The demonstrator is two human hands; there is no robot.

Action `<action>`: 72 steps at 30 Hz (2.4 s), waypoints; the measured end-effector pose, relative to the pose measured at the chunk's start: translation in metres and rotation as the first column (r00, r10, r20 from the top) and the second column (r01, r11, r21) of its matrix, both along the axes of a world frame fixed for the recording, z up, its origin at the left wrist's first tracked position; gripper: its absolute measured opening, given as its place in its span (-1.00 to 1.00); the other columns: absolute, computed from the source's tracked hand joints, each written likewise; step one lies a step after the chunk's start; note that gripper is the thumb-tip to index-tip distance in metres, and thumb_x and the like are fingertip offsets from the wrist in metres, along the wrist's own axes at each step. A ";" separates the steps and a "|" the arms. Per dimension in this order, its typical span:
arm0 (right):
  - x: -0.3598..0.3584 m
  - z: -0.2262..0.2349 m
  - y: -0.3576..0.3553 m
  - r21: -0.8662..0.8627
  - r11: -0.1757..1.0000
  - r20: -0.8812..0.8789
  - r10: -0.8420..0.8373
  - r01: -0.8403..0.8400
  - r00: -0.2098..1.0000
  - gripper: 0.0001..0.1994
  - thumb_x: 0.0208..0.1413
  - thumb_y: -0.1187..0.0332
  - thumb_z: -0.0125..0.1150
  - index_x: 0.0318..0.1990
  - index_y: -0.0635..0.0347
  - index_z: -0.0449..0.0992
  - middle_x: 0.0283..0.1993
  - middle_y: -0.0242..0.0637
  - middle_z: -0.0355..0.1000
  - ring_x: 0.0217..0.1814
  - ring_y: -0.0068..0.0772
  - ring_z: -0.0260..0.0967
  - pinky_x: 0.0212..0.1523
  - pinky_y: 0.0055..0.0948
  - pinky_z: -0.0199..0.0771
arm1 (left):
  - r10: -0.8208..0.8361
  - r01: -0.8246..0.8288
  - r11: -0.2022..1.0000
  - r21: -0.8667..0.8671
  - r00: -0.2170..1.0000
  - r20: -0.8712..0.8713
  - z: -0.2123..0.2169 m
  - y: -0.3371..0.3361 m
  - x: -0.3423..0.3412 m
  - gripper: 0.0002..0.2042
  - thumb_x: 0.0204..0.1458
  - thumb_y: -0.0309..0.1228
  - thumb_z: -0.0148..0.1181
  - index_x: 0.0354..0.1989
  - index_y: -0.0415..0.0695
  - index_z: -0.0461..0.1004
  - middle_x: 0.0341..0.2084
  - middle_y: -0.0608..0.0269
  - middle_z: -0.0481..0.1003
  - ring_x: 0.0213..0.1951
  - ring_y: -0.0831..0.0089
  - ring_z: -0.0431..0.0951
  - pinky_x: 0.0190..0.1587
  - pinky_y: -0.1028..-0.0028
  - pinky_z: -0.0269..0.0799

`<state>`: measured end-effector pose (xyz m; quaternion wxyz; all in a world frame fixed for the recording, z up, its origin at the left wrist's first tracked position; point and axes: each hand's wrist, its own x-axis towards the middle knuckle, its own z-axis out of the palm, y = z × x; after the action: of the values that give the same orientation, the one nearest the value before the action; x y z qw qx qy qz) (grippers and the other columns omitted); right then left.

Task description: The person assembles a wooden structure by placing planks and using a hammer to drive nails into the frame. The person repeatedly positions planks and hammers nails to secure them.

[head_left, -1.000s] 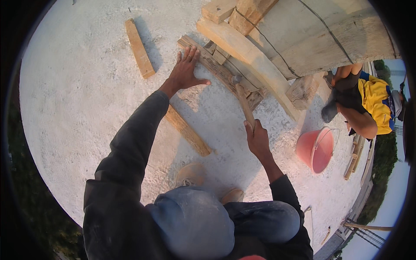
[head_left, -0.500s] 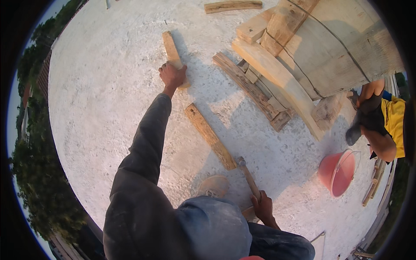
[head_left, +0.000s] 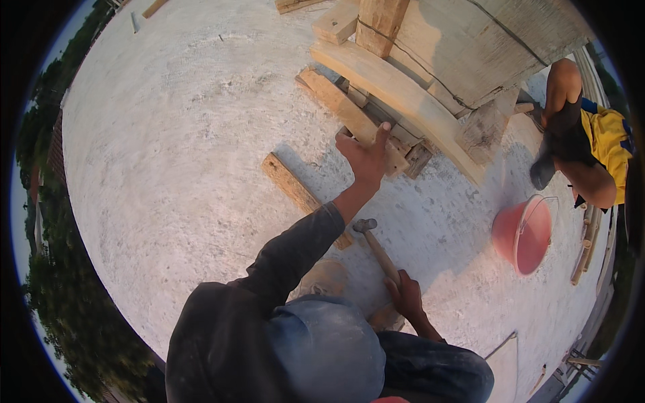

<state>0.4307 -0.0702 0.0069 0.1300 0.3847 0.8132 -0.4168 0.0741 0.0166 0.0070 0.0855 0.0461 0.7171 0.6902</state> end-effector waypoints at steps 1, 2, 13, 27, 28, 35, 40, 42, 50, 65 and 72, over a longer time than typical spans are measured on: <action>0.000 0.000 0.000 -0.014 1.000 0.015 -0.011 0.011 1.000 -0.55 0.41 0.00 0.31 0.04 0.26 0.47 -0.28 0.19 0.63 -0.17 0.40 0.62 -0.16 0.19 0.58 | -0.010 -0.004 0.984 -0.179 0.997 -0.076 -0.005 0.014 0.014 -0.22 0.24 -0.07 0.53 0.24 -0.41 0.16 0.08 -0.04 0.36 0.13 0.30 0.45 0.24 0.28 0.44; 0.001 0.000 -0.001 -0.016 1.000 0.024 -0.018 0.018 1.000 -0.55 0.41 -0.01 0.31 0.04 0.26 0.47 -0.28 0.18 0.63 -0.17 0.40 0.62 -0.16 0.18 0.58 | -0.061 0.022 0.929 -0.369 0.993 -0.096 -0.012 0.022 0.022 -0.22 0.25 -0.06 0.52 0.24 -0.42 0.16 0.07 -0.02 0.35 0.12 0.31 0.43 0.24 0.29 0.43; -0.001 0.004 0.004 -0.055 0.998 -0.007 -0.040 0.039 0.999 -0.52 0.41 -0.07 0.30 -0.01 0.26 0.47 -0.30 0.17 0.61 -0.16 0.38 0.62 -0.16 0.18 0.57 | -0.078 0.035 0.986 0.166 0.963 0.260 -0.035 0.010 -0.012 -0.30 -0.02 -0.24 0.78 -0.09 -0.08 0.18 -0.25 0.31 0.31 -0.23 0.53 0.42 -0.26 0.49 0.52; 0.006 -0.002 0.003 -0.031 0.999 -0.070 -0.023 0.021 0.997 -0.55 0.41 -0.04 0.30 0.04 0.22 0.48 -0.26 0.14 0.62 -0.15 0.37 0.61 -0.14 0.17 0.56 | -0.314 0.240 0.938 0.249 0.894 0.321 -0.038 0.010 -0.008 -0.25 -0.01 -0.25 0.75 -0.07 -0.11 0.09 -0.18 0.14 0.38 -0.28 0.44 0.56 -0.39 0.37 0.73; 0.006 -0.001 0.003 -0.045 0.999 -0.050 -0.032 0.030 0.998 -0.54 0.41 -0.05 0.30 0.04 0.22 0.48 -0.26 0.14 0.61 -0.15 0.37 0.60 -0.14 0.17 0.55 | -0.294 0.218 0.945 0.243 0.894 0.338 -0.042 0.009 -0.004 -0.25 -0.01 -0.26 0.75 -0.08 -0.09 0.07 -0.19 0.16 0.37 -0.29 0.44 0.56 -0.40 0.38 0.72; -0.003 0.004 0.005 -0.065 0.997 0.004 -0.045 0.045 0.999 -0.51 0.41 -0.11 0.29 -0.02 0.23 0.48 -0.29 0.15 0.60 -0.17 0.38 0.60 -0.15 0.18 0.55 | -0.325 0.308 0.946 0.104 0.911 0.254 -0.044 0.004 -0.014 -0.27 0.03 -0.26 0.72 0.01 -0.16 0.12 -0.17 0.12 0.38 -0.26 0.40 0.59 -0.37 0.36 0.74; -0.002 0.005 0.006 -0.060 0.997 0.016 -0.042 0.043 0.999 -0.50 0.41 -0.12 0.28 -0.02 0.23 0.49 -0.30 0.15 0.61 -0.18 0.38 0.61 -0.15 0.17 0.57 | -0.188 0.105 0.977 0.188 0.839 0.511 -0.024 -0.002 -0.008 -0.23 0.02 -0.22 0.73 0.13 -0.17 0.17 -0.07 0.07 0.46 -0.16 0.34 0.60 -0.18 0.28 0.74; -0.001 0.004 0.006 -0.052 0.998 0.008 -0.038 0.039 0.999 -0.49 0.41 -0.12 0.29 0.01 0.24 0.50 -0.29 0.14 0.62 -0.17 0.37 0.61 -0.15 0.17 0.58 | -0.230 0.077 0.948 0.308 0.835 0.500 -0.013 -0.030 -0.009 -0.22 0.03 -0.23 0.72 0.20 -0.15 0.19 -0.05 0.09 0.48 -0.13 0.33 0.60 -0.06 0.22 0.71; -0.006 0.017 0.000 0.000 0.994 -0.035 -0.113 0.113 0.993 -0.46 0.34 -0.03 0.40 0.26 0.14 0.46 0.05 0.07 0.58 0.09 0.21 0.60 0.05 0.10 0.59 | -0.469 0.389 0.881 0.268 0.795 0.385 0.050 -0.202 -0.040 -0.38 0.32 -0.45 0.42 0.48 -0.25 0.27 0.13 0.04 0.58 0.12 0.33 0.65 0.13 0.27 0.66; -0.122 0.052 0.128 0.543 0.830 -0.371 0.373 -0.127 0.850 -0.24 0.14 0.21 0.59 0.48 0.09 0.39 0.38 -0.09 0.34 0.43 0.11 0.29 0.41 0.08 0.35 | -0.977 0.883 -0.040 -0.468 0.065 0.205 0.113 -0.132 -0.131 -0.46 0.07 -0.39 0.59 0.28 -0.05 0.65 0.18 0.16 0.63 0.27 0.17 0.60 0.38 0.13 0.50; -0.191 0.009 0.159 0.458 0.875 -0.406 0.045 0.160 0.913 -0.42 0.34 0.20 0.45 0.39 0.30 0.41 0.32 0.09 0.39 0.37 0.22 0.31 0.33 0.05 0.39 | -0.387 0.123 0.887 -0.445 0.723 -0.573 0.058 -0.075 -0.114 -0.46 0.19 -0.37 0.55 0.31 -0.17 0.49 0.13 0.11 0.52 0.16 0.24 0.59 0.21 0.22 0.60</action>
<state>0.2398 0.0884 0.0163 -0.1533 0.3349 0.8880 -0.2754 -0.0394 -0.0583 0.0654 -0.0640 0.3642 0.8064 0.4615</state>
